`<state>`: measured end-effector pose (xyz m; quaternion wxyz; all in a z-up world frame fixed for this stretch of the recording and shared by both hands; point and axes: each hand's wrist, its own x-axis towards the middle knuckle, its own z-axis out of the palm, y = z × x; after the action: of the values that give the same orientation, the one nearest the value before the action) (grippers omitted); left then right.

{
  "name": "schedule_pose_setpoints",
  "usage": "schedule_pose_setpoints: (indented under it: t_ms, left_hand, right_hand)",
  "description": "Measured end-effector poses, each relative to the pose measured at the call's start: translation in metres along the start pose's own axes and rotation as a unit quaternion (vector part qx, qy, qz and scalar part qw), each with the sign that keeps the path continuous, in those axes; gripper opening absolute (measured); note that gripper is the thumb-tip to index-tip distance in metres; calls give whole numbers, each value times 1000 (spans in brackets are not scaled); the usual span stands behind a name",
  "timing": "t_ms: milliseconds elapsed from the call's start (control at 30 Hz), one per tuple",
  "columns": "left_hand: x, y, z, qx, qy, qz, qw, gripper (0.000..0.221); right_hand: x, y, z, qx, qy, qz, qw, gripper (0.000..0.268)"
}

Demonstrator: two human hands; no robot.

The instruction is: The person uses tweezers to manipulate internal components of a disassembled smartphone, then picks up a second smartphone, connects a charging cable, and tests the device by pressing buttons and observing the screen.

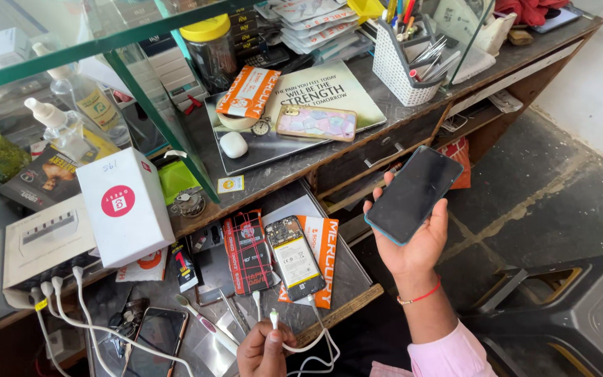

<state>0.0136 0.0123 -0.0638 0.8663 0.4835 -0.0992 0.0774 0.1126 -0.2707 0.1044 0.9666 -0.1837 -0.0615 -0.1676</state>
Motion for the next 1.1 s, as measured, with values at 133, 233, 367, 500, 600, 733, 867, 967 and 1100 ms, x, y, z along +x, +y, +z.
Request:
schedule_pose_setpoints:
  t_ms: [133, 233, 367, 500, 600, 733, 867, 967, 1100]
  left_hand:
    - [1, 5, 6, 14, 0, 4, 1000, 28]
    - [1, 11, 9, 30, -17, 9, 999, 28]
    - [-1, 18, 9, 81, -17, -34, 996, 27]
    - [-1, 21, 18, 60, 7, -70, 996, 24]
    - [0, 23, 21, 84, -3, -33, 996, 25]
    - [2, 25, 21, 96, -13, -21, 995, 26]
    - [2, 26, 23, 99, -10, -19, 995, 26]
    - [2, 27, 25, 104, -11, -9, 994, 26]
    - [4, 32, 26, 133, -14, -2, 991, 27]
  right_hand:
    - [13, 8, -16, -143, -56, -152, 976, 70]
    - [22, 11, -25, -281, -93, -330, 896, 76]
    - [35, -3, -17, -398, -111, -476, 776, 88]
    - [55, -16, 17, -424, -125, -518, 733, 88]
    - [61, -19, 38, -420, -141, -525, 726, 86]
    - [62, -16, 49, -401, -145, -526, 736, 85]
    - [59, -15, 50, -374, -151, -514, 757, 78]
    - [57, -17, 51, -367, -147, -503, 769, 71]
    - [53, -18, 55, -367, -135, -502, 771, 64]
